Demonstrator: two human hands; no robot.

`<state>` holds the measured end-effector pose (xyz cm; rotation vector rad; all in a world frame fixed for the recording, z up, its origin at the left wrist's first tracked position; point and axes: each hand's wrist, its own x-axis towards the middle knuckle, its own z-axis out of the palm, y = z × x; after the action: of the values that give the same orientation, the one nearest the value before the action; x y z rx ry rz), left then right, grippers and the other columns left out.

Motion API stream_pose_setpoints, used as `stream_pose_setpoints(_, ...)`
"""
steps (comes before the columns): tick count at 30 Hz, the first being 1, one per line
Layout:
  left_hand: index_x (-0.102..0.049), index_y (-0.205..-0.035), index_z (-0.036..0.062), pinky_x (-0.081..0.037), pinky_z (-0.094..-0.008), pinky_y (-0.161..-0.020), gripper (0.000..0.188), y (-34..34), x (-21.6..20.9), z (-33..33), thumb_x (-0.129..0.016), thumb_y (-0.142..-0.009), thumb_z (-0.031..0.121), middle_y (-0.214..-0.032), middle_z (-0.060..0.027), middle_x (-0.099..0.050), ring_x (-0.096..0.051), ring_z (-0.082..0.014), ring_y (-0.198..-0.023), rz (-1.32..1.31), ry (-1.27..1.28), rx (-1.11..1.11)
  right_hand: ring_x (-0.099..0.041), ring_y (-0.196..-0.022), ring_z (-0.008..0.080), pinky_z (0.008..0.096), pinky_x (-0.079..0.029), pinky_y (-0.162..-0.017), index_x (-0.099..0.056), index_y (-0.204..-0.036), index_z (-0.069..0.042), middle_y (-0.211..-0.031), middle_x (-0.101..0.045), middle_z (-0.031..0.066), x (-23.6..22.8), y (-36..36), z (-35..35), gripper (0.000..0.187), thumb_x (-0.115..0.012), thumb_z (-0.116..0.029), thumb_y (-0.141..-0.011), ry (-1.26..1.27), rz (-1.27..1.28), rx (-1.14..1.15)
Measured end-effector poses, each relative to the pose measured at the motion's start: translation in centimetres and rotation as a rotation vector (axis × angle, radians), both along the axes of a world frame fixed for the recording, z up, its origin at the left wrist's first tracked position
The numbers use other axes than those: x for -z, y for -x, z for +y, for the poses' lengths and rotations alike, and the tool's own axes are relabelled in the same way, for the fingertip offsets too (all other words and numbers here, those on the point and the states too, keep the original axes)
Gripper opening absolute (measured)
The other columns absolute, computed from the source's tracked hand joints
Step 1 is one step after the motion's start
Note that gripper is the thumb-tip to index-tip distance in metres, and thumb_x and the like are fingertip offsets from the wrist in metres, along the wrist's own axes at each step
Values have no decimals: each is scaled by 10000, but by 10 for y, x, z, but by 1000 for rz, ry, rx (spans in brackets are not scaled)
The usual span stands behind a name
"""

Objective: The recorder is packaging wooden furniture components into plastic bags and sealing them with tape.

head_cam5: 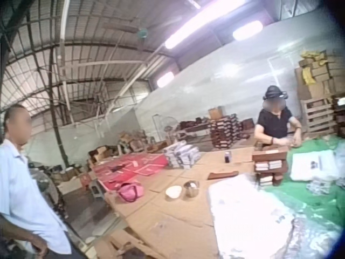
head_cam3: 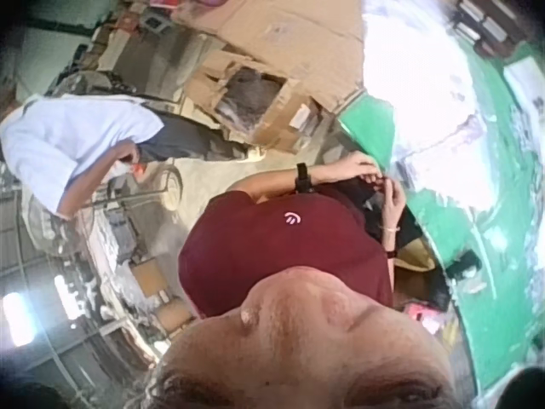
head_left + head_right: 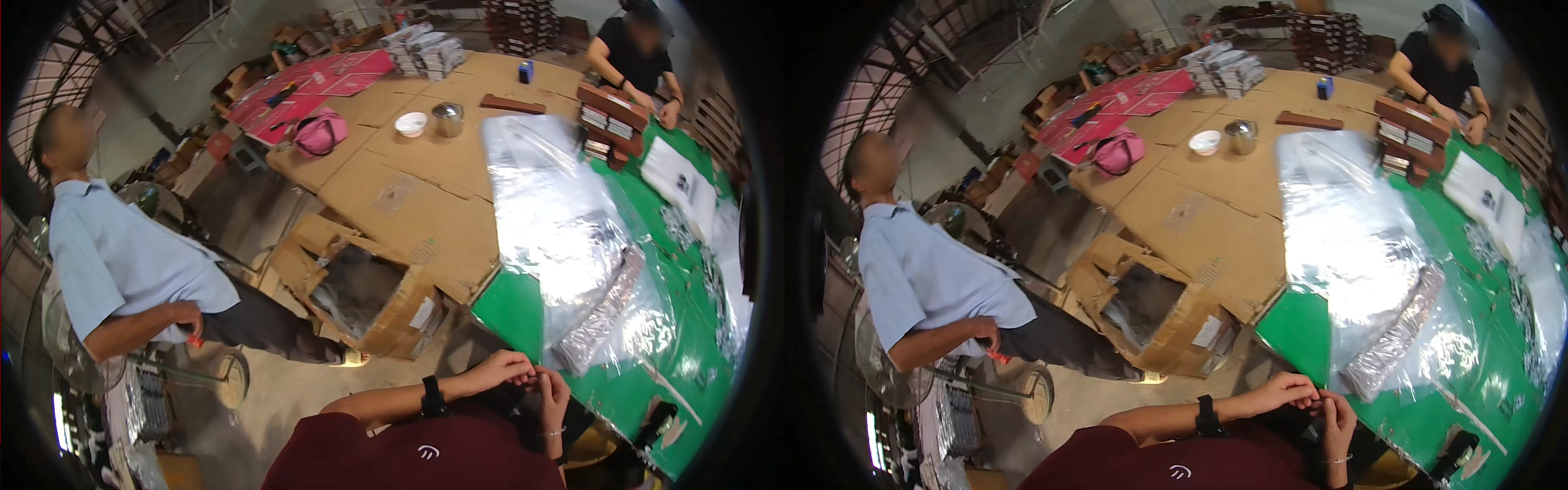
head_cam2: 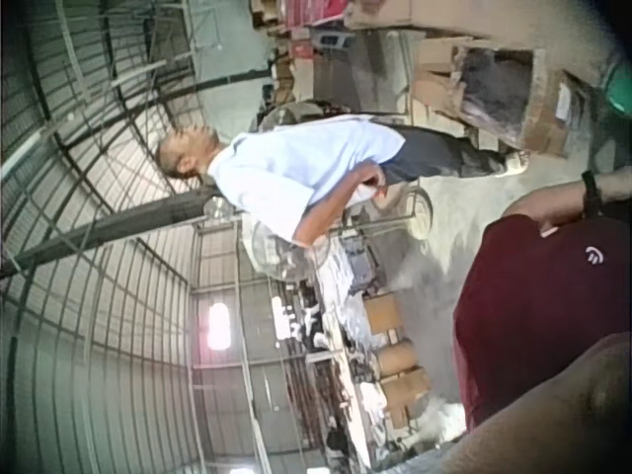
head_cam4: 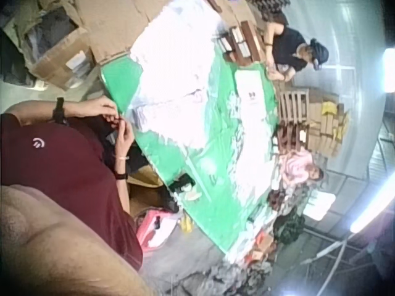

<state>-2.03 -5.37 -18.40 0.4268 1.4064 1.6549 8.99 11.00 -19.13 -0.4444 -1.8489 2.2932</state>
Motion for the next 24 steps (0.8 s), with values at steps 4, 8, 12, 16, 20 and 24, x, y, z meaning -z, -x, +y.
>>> stream_pose_setpoints(4, -687, -1021, 22, -498, -213, -740, 297, -3, -1, 1, -534, -1031, 277, -863, -4, -649, -603, -70, -801, 13, -1, 13, -639, -750, 129, 243, -511, -698, -651, -1114, 52, -869, -686, 84, -7, -3, 1, 231, -541, -126, -1016, -9, -36, -27)
stream_pose_setpoints(8, -694, -1002, 24, -470, -213, -685, 291, -5, -13, 2, -534, -1028, 265, -800, 7, -615, -570, -62, -752, 31, 18, 32, -638, -754, 125, 248, -513, -712, -660, -1108, 44, -879, -688, 72, -8, -8, 1, 225, -554, -127, -1009, -11, -44, -11)
stream_pose_setpoints(12, -688, -1031, 23, -471, -212, -681, 271, -4, -7, 0, -538, -1024, 248, -797, 5, -612, -567, -63, -741, 44, 12, 39, -647, -776, 125, 248, -521, -718, -663, -1108, 38, -886, -691, 74, -9, -6, -1, 220, -552, -123, -1007, -5, -46, -2)
stream_pose_setpoints(16, -659, -1107, 14, -476, -207, -684, 235, 0, -4, 4, -512, -1023, 177, -800, -2, -611, -566, -67, -729, 46, -15, 61, -665, -793, 125, 253, -547, -722, -657, -1124, 27, -905, -696, 75, -11, -11, -1, 209, -537, -99, -1009, -62, -48, 38)
stream_pose_setpoints(20, -639, -1150, 0, -507, -231, -731, 236, 6, -15, -3, -471, -1015, 96, -847, -20, -636, -605, -85, -782, 83, 57, 36, -643, -772, 104, 238, -531, -701, -645, -1165, 12, -866, -677, 50, -10, -5, -5, 217, -534, -84, -1005, 23, -30, 0)
stream_pose_setpoints(24, -638, -1146, 3, -517, -238, -788, 234, 8, -15, 2, -464, -1012, 84, -897, -32, -649, -628, -103, -840, 39, 53, 66, -615, -747, 80, 230, -519, -679, -649, -1174, -5, -812, -640, 17, -13, -14, 5, 223, -525, -60, -997, -78, -43, -37)
